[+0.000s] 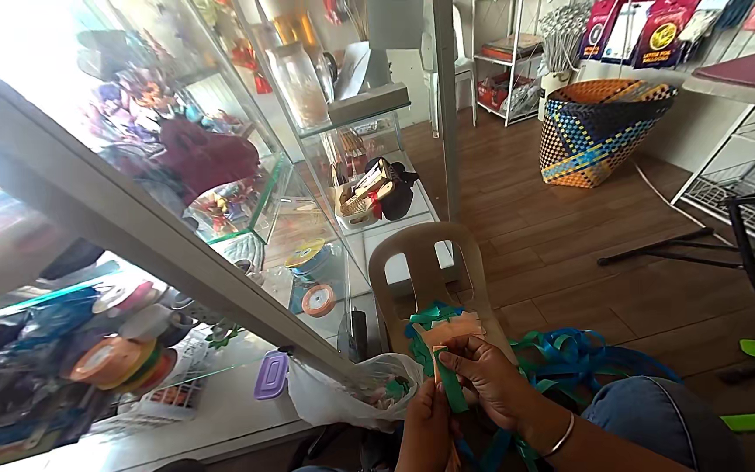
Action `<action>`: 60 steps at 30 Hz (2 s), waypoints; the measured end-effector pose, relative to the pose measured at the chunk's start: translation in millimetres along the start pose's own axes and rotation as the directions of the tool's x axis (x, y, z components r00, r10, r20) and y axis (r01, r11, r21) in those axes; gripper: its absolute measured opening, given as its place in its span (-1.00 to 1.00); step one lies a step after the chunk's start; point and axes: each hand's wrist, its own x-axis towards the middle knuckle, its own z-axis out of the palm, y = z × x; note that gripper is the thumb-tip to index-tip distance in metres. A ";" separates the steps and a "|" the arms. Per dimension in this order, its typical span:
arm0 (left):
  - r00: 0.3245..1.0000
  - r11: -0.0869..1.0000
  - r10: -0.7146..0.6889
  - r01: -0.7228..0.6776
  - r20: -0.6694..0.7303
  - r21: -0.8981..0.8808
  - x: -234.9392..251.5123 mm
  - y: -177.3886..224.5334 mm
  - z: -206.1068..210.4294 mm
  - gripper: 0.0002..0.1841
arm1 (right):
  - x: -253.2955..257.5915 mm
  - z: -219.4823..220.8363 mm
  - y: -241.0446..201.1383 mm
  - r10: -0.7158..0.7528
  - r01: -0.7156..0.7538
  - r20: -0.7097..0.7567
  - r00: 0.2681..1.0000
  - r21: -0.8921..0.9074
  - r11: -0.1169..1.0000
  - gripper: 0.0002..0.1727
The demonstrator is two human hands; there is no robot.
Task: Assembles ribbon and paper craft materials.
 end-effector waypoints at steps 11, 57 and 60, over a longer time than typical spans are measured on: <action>0.998 0.997 0.035 -0.038 -0.048 -0.067 -0.3 -6.3 9.0 -0.74 | -4.2 8.4 5.5 0.117 -0.108 -0.057 0.991 0.145 0.983 -0.76; 1.000 0.972 -0.024 0.020 -0.016 -0.236 -0.5 -0.8 5.7 -0.71 | -1.2 7.9 9.0 0.001 0.004 -0.080 0.997 0.064 0.998 -0.85; 0.999 0.978 -0.031 0.024 -0.029 -0.208 -0.8 -1.5 3.7 -0.72 | -1.4 -0.8 6.5 -0.016 0.016 -0.014 1.000 -0.023 1.000 -0.79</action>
